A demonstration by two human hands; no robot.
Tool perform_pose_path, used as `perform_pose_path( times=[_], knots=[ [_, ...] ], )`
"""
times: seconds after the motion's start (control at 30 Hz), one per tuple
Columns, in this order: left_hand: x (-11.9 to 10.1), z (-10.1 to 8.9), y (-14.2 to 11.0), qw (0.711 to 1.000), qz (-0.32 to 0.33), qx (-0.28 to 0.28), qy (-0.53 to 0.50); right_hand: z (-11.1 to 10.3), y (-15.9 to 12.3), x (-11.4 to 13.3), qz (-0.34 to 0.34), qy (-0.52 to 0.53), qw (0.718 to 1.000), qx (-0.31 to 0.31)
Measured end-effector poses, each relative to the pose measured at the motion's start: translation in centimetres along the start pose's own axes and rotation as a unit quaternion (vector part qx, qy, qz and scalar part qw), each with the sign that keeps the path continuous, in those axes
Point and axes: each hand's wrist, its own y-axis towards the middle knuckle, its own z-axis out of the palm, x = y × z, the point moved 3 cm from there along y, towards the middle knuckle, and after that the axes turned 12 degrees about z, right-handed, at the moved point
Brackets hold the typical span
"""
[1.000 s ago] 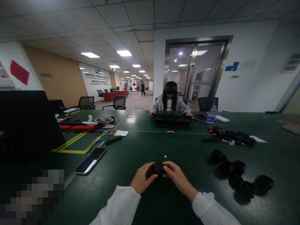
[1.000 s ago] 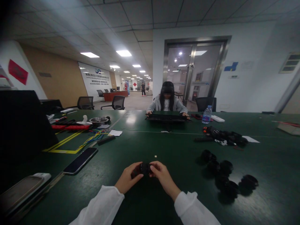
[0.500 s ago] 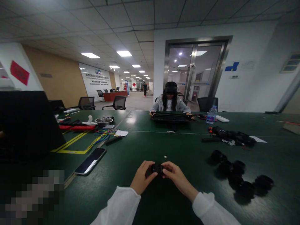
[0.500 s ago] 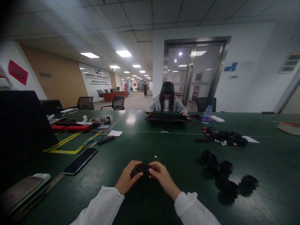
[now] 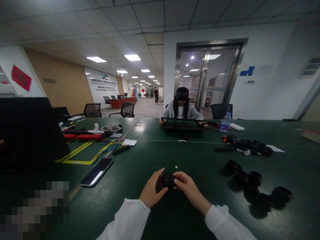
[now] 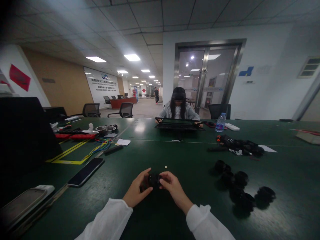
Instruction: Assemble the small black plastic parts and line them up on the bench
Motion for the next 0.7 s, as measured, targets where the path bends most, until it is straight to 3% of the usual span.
perform_pose_path(
  times=[0.2, 0.47, 0.7],
  knots=[
    [-0.3, -0.02, 0.18, 1.0, 0.026, 0.012, 0.01, -0.18, 0.4, -0.59, 0.005, 0.012, 1.0, -0.006],
    [-0.25, 0.01, 0.26, 0.998, -0.063, 0.023, -0.019, -0.31, 0.36, -0.55, 0.001, -0.008, 1.0, 0.004],
    [-0.41, -0.21, 0.32, 0.998, -0.061, 0.007, 0.006, -0.18, 0.18, -0.44, -0.012, -0.024, 0.999, 0.017]
  ],
)
